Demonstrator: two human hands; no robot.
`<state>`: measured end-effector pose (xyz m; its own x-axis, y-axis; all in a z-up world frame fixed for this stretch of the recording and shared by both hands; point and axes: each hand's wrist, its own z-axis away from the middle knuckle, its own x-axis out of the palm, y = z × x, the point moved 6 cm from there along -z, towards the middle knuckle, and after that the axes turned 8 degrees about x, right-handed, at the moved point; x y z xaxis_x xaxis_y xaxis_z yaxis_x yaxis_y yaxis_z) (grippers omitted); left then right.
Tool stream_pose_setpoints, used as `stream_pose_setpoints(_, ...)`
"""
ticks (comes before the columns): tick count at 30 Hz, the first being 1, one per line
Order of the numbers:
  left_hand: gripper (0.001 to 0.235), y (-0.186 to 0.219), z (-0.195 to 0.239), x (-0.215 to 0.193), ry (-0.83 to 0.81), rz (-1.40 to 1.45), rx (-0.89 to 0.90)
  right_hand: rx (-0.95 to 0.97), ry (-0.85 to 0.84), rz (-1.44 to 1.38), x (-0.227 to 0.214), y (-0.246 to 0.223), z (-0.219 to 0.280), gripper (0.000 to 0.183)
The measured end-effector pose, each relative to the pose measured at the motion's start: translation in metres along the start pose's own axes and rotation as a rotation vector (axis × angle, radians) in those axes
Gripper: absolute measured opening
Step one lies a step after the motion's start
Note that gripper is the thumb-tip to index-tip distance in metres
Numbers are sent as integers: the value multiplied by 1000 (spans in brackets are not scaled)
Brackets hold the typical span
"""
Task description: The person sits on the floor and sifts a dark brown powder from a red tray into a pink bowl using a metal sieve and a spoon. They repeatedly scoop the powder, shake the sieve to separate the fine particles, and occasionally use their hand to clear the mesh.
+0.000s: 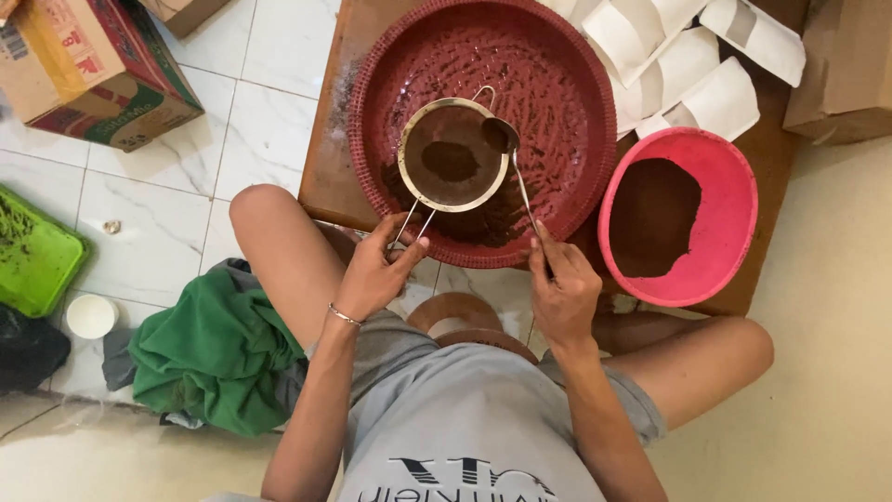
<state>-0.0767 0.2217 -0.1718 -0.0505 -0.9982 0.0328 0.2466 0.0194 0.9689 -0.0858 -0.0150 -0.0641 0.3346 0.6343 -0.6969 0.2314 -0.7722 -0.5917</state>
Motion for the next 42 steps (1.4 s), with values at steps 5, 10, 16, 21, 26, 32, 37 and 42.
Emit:
stream_pose_setpoints(5,47,6,-1,0,-7,-11,-16,15,7,-55,-3,0,0,23)
stream_pose_setpoints(10,48,10,0,-2,-1,-14,-24,-75,30,-58,4,1,-3,28)
stream_pose_setpoints(16,47,14,1,-2,-2,3,-2,-185,45,-90,2,-2,-9,28)
stream_pose_setpoints(21,47,6,2,-2,-1,6,-1,-154,73,-127,-2,4,-4,27)
stream_pose_setpoints(26,42,-12,3,-8,14,44,-22,533,154,-316,-5,53,30,17)
stream_pose_setpoints(32,40,-28,7,-22,55,69,-19,1093,-216,-516,51,136,122,42)
stream_pose_setpoints(37,42,-19,15,-17,60,72,-57,1049,-441,-605,55,146,153,67)
stream_pose_setpoints(42,39,-9,21,6,64,178,-94,934,-590,-352,58,180,172,73)
